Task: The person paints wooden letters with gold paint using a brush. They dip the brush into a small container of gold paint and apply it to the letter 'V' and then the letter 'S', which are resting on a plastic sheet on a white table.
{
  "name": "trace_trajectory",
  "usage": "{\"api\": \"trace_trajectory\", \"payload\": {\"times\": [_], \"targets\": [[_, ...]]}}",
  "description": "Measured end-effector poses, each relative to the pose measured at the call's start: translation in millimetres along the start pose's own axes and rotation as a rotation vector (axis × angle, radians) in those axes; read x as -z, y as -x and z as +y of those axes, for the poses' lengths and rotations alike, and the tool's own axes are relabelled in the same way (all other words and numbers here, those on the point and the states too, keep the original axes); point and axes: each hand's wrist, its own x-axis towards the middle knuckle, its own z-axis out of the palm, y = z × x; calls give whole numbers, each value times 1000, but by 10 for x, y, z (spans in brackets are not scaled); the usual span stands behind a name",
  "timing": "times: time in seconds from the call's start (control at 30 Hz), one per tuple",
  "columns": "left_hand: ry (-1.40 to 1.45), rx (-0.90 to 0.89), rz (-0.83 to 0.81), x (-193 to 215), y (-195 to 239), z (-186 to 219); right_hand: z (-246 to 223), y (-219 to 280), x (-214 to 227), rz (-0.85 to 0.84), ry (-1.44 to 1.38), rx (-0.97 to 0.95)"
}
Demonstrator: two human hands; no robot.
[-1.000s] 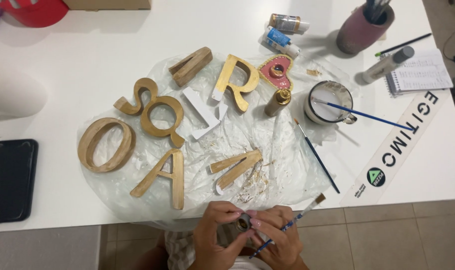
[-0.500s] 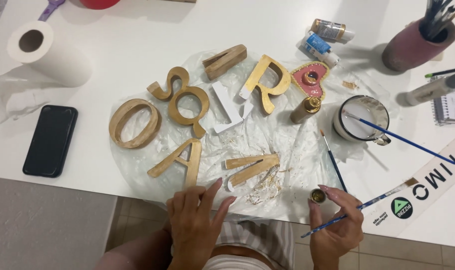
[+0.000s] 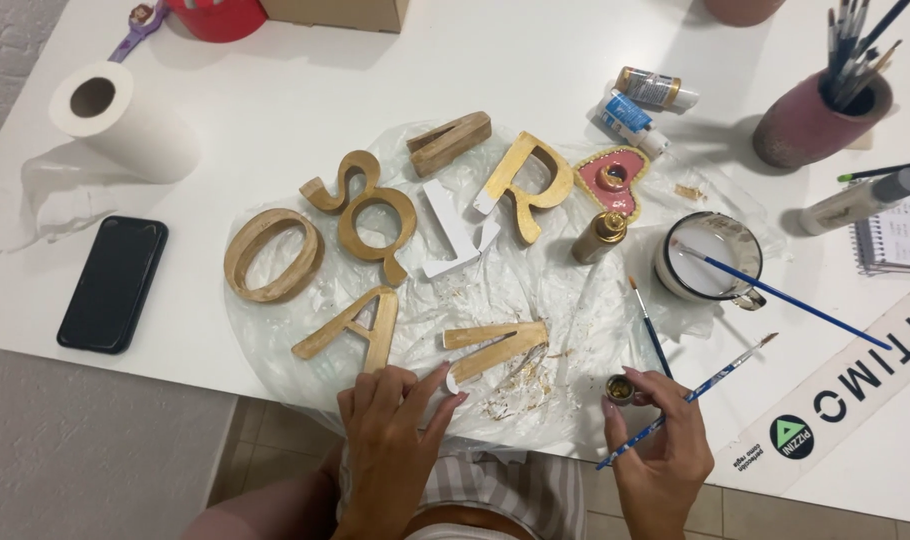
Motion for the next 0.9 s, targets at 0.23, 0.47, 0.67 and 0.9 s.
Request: {"api": "trace_trajectory", "payload": {"times": [0.23, 0.47, 0.67, 0.9], "targets": [[-23, -50, 107, 127, 15, -27, 82, -73, 36, -60, 269, 50], [293, 52, 221, 206, -37, -215, 186, -63, -15, -157, 365, -25], [581, 219, 174, 221, -69, -379, 188, -73, -26, -176, 409, -14], [682, 239, 150, 138, -91, -473, 150, -61, -4, -193, 438, -8]]}}
